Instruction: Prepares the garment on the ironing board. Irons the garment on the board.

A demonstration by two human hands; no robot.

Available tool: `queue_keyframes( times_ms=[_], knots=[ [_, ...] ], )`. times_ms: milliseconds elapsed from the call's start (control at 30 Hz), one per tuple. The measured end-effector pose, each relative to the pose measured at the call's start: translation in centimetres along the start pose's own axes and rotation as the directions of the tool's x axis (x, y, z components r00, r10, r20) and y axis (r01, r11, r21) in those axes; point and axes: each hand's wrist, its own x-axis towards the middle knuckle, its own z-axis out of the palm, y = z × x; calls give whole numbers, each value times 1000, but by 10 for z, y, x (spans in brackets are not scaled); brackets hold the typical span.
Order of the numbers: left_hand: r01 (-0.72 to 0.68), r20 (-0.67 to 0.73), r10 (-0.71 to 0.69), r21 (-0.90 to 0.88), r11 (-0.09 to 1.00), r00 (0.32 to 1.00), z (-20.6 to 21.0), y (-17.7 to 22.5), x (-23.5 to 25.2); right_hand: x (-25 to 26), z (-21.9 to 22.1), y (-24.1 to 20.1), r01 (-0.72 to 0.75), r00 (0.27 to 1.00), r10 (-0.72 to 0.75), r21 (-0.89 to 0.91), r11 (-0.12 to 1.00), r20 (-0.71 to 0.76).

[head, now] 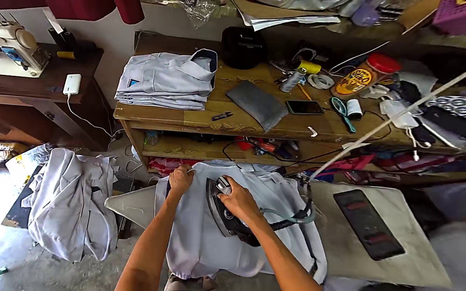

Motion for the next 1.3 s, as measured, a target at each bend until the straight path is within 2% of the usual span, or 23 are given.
queue_keyframes(
  times_ms=[67, 267, 333, 433, 500, 600, 667, 733, 833, 900, 1000, 1133, 1200, 1300],
  knots=[
    [4, -12, -4, -19, 1000, 1000, 2, -2, -2, 5, -5, -5, -26, 1000, 27, 20, 999, -12],
    [-5, -27, 5, 12, 1000, 1000, 3, -3, -5, 68, -27, -26, -20, 999, 20, 9, 1000, -40],
    [0, -27, 0, 13, 1000, 1000, 4, -4, -5, 67, -23, -24, 6, 1000, -7, -12, 1000, -24],
    [14, -32, -13, 24, 1000, 999, 2, -3, -6, 23, -7, -16, 105, 993, -102, -59, 993, 64],
    [20, -29, -19, 26, 999, 999, 2, -1, -7, -24, 7, -11, 202, 966, -177, -122, 972, 190],
    [24, -25, -23, 26, 999, 999, 2, -1, -5, -87, 32, 5, 395, 873, -320, -151, 906, 368],
    [14, -20, -14, 9, 1000, 1000, 1, -3, -5, -111, 48, 20, 485, 828, -392, -161, 860, 400],
    [-7, -28, 6, -23, 1000, 1000, 1, -6, -5, -118, 50, 30, 433, 869, -361, -167, 886, 338],
    [-10, -45, 6, -72, 997, 999, 0, -8, -6, -93, 30, 25, 129, 977, -116, -57, 990, 181],
    [24, -58, -30, -92, 995, 998, 1, -4, -7, -61, 14, 17, 13, 996, -16, 37, 999, 86],
    [62, -45, -66, -80, 995, 997, 1, 2, -5, -13, -1, 1, 3, 1000, -3, 54, 999, 14],
    [39, -85, -41, -23, 999, 996, 6, 1, -4, 39, -16, -17, -30, 999, 31, 69, 997, -15],
    [33, -96, -34, -18, 999, 995, 7, 0, -5, 45, -15, -19, -47, 999, 48, 65, 997, -15],
    [30, -91, -32, -24, 999, 995, 6, 0, -6, 29, -6, -12, -35, 999, 35, 67, 997, 1]
  ],
)
